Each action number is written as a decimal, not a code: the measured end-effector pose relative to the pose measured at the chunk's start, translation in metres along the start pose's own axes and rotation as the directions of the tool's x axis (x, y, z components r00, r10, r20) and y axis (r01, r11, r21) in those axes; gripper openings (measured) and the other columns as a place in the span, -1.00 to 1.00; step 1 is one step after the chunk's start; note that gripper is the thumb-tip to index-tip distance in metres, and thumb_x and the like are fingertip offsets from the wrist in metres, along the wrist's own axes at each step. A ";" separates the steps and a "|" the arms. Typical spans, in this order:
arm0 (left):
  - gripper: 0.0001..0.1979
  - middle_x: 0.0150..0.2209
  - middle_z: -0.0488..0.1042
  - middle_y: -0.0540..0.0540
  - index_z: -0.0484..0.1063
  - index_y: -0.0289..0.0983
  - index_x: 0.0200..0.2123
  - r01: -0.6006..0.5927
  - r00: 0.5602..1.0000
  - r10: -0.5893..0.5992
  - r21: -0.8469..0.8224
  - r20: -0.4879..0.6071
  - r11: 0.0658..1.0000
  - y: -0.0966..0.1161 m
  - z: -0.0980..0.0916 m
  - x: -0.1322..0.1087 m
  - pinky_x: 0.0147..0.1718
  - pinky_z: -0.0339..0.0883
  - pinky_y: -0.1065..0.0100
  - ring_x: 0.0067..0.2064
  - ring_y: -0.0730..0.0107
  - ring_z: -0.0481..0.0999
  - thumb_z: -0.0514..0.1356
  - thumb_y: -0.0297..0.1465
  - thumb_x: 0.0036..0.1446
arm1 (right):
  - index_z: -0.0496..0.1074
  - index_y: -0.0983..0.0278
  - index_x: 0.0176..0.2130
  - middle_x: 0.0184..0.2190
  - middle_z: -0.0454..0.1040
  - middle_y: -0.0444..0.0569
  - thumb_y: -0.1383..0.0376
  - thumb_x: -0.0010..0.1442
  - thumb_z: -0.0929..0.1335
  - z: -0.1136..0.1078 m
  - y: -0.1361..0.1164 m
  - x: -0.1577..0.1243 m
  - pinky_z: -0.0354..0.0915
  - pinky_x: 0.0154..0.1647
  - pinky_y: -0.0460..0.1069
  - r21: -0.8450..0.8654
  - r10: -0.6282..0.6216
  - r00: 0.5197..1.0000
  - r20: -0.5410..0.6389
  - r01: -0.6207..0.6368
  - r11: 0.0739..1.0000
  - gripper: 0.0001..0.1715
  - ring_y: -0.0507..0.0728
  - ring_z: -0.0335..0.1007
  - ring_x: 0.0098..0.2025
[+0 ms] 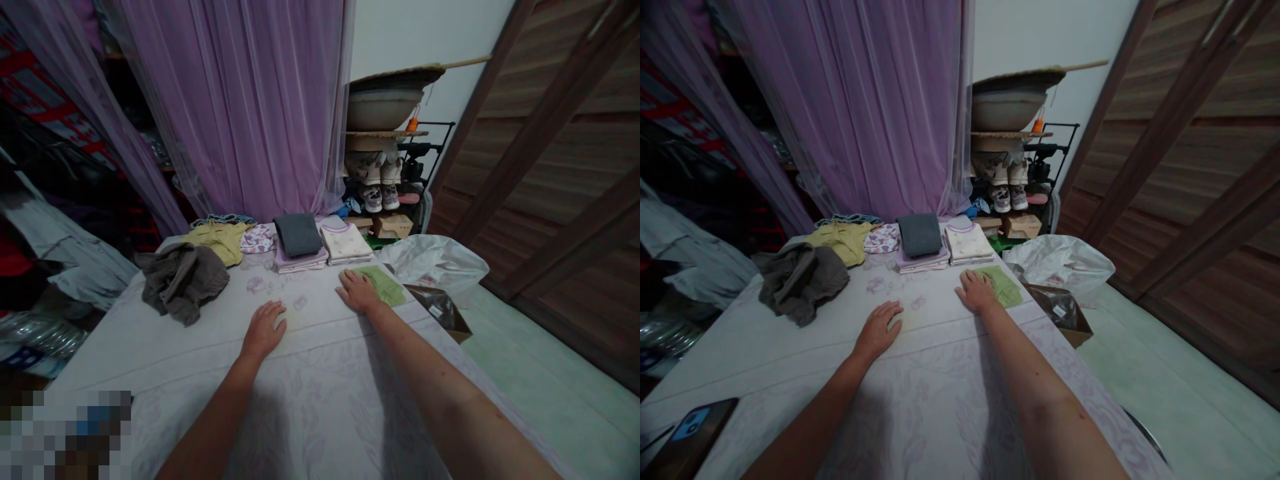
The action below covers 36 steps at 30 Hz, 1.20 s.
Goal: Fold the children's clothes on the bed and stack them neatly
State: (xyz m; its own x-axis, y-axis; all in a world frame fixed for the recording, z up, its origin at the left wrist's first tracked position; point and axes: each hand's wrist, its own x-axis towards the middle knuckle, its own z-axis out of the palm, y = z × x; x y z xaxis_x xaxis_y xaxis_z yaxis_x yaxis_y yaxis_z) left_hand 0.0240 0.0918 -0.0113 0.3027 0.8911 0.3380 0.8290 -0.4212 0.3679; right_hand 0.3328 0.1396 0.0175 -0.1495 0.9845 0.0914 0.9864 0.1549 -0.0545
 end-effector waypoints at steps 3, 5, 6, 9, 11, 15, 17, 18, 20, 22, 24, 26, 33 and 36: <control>-0.69 0.09 0.50 -0.16 0.48 -0.24 -0.07 -0.003 1.000 0.003 -0.001 -0.015 1.000 0.000 0.001 0.000 0.23 0.17 0.02 0.19 0.13 0.37 0.10 -0.38 0.12 | 0.18 0.24 0.28 0.36 0.09 0.11 0.05 0.36 0.12 0.001 0.002 0.000 -0.07 0.30 0.28 -0.001 -0.013 1.000 0.010 0.013 1.000 -0.38 0.27 -0.03 0.36; -0.69 0.07 0.51 -0.16 0.49 -0.24 -0.07 -0.006 1.000 0.006 -0.004 -0.025 1.000 -0.001 0.002 0.000 0.23 0.18 0.02 0.18 0.13 0.38 0.11 -0.38 0.12 | 0.19 0.25 0.28 0.36 0.09 0.12 0.05 0.36 0.13 -0.004 0.001 -0.001 -0.06 0.29 0.28 0.005 -0.007 1.000 0.020 0.007 1.000 -0.38 0.27 -0.03 0.36; -0.69 0.07 0.51 -0.16 0.49 -0.23 -0.07 -0.009 0.999 0.008 -0.005 -0.030 1.000 -0.001 0.002 0.000 0.23 0.18 0.02 0.18 0.14 0.39 0.11 -0.38 0.11 | 0.20 0.25 0.27 0.35 0.11 0.13 0.06 0.36 0.14 -0.007 -0.002 -0.002 -0.06 0.29 0.29 0.004 0.000 1.000 0.016 0.000 1.000 -0.40 0.27 -0.01 0.35; -0.69 0.08 0.50 -0.15 0.49 -0.23 -0.08 -0.013 0.999 0.013 -0.008 -0.044 1.000 -0.002 0.003 0.001 0.22 0.20 0.03 0.17 0.14 0.39 0.11 -0.37 0.10 | 0.33 0.25 0.18 0.30 0.18 0.19 0.13 0.34 0.18 -0.014 -0.025 -0.014 -0.16 0.29 0.37 -0.002 -0.002 0.999 -0.044 0.002 1.000 -0.49 0.31 0.01 0.34; -0.69 0.07 0.51 -0.15 0.49 -0.23 -0.08 -0.013 0.999 0.013 -0.003 -0.048 1.000 -0.002 0.003 0.002 0.21 0.21 0.04 0.17 0.13 0.40 0.11 -0.37 0.10 | 0.38 0.24 0.12 0.28 0.22 0.20 0.15 0.33 0.21 -0.014 -0.051 -0.028 -0.24 0.29 0.41 0.029 -0.056 0.993 -0.102 0.060 0.998 -0.55 0.34 -0.03 0.35; -0.68 0.07 0.51 -0.17 0.49 -0.24 -0.08 -0.016 0.999 0.016 0.022 -0.029 1.000 -0.001 0.002 0.003 0.21 0.21 0.04 0.16 0.12 0.40 0.10 -0.37 0.11 | 0.37 0.16 0.12 0.30 0.19 0.11 0.12 0.31 0.24 -0.005 -0.106 -0.058 -0.19 0.30 0.35 0.210 -0.195 0.972 -0.134 0.220 0.953 -0.56 0.28 -0.02 0.35; -0.67 0.08 0.50 -0.19 0.49 -0.26 -0.06 -0.015 1.000 0.016 0.042 -0.018 0.999 0.000 0.001 0.003 0.22 0.20 0.04 0.17 0.12 0.39 0.09 -0.37 0.12 | 0.38 0.15 0.11 0.27 0.24 0.09 0.14 0.31 0.24 -0.001 -0.123 -0.069 -0.12 0.29 0.32 0.287 -0.185 0.977 -0.110 0.209 0.935 -0.59 0.25 0.05 0.32; -0.66 0.09 0.49 -0.20 0.48 -0.27 -0.05 -0.016 1.000 0.016 0.054 -0.014 0.998 0.000 0.001 0.003 0.22 0.19 0.04 0.18 0.12 0.39 0.09 -0.37 0.13 | 0.39 0.15 0.09 0.25 0.27 0.08 0.15 0.31 0.24 0.000 -0.129 -0.073 -0.11 0.29 0.30 0.315 -0.164 0.981 -0.102 0.188 0.930 -0.60 0.23 0.07 0.30; -0.65 0.11 0.48 -0.21 0.47 -0.28 -0.03 -0.022 1.000 0.023 0.079 -0.007 0.997 0.002 0.000 0.002 0.23 0.17 0.04 0.20 0.12 0.37 0.07 -0.37 0.14 | 0.40 0.15 0.06 0.22 0.31 0.06 0.19 0.30 0.24 0.001 -0.133 -0.078 -0.10 0.29 0.29 0.352 -0.117 0.988 -0.104 0.147 0.924 -0.63 0.21 0.09 0.29; -0.64 0.13 0.45 -0.21 0.45 -0.27 -0.01 -0.024 1.000 0.024 0.105 0.001 0.994 0.005 0.001 0.001 0.24 0.15 0.03 0.22 0.12 0.35 0.05 -0.37 0.16 | 0.42 0.16 0.04 0.20 0.34 0.03 0.23 0.29 0.25 0.002 -0.134 -0.082 -0.09 0.30 0.26 0.369 -0.084 0.989 -0.120 0.123 0.921 -0.65 0.19 0.11 0.28; -0.62 0.17 0.42 -0.20 0.43 -0.24 0.04 -0.010 1.000 0.008 0.131 0.017 0.991 0.008 0.001 -0.001 0.25 0.11 0.00 0.24 0.12 0.32 0.03 -0.37 0.19 | 0.44 0.17 0.01 0.17 0.38 0.01 0.25 0.28 0.26 0.001 -0.133 -0.085 -0.06 0.30 0.21 0.370 -0.070 0.987 -0.142 0.119 0.921 -0.67 0.17 0.15 0.26; -0.59 0.21 0.38 -0.20 0.40 -0.22 0.10 0.016 0.999 -0.022 0.157 0.037 0.987 0.012 0.001 -0.003 0.27 0.06 -0.04 0.28 0.10 0.27 0.00 -0.36 0.22 | 0.48 0.18 -0.02 0.13 0.42 -0.01 0.27 0.27 0.27 0.001 -0.133 -0.088 -0.01 0.29 0.16 0.365 -0.056 0.984 -0.170 0.116 0.924 -0.69 0.16 0.21 0.22; -0.54 0.29 0.26 -0.18 0.31 -0.17 0.20 0.083 0.992 -0.099 0.181 0.084 0.980 0.017 0.000 -0.018 0.29 -0.04 -0.06 0.34 0.06 0.14 0.00 -0.23 0.27 | 0.56 0.19 -0.13 0.03 0.51 0.00 0.33 0.21 0.29 0.002 -0.134 -0.090 0.14 0.22 0.08 0.377 -0.005 0.972 -0.236 0.096 0.921 -0.71 0.15 0.35 0.09; -0.52 0.31 0.23 -0.18 0.29 -0.16 0.22 0.069 0.989 -0.090 0.173 0.116 0.982 0.016 -0.002 -0.024 0.30 -0.06 -0.05 0.36 0.08 0.11 -0.01 -0.19 0.28 | 0.57 0.20 -0.16 0.00 0.54 0.00 0.36 0.19 0.29 0.005 -0.133 -0.089 0.17 0.21 0.05 0.412 0.014 0.967 -0.253 0.094 0.906 -0.71 0.14 0.37 0.08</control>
State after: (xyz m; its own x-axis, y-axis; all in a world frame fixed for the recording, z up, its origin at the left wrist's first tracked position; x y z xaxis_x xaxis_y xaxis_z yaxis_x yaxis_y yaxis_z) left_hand 0.0290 0.0630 -0.0117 0.2792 0.9391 0.2004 0.9168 -0.3228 0.2352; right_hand 0.2147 0.0317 0.0115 -0.1134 0.9339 0.3392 0.8522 0.2669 -0.4500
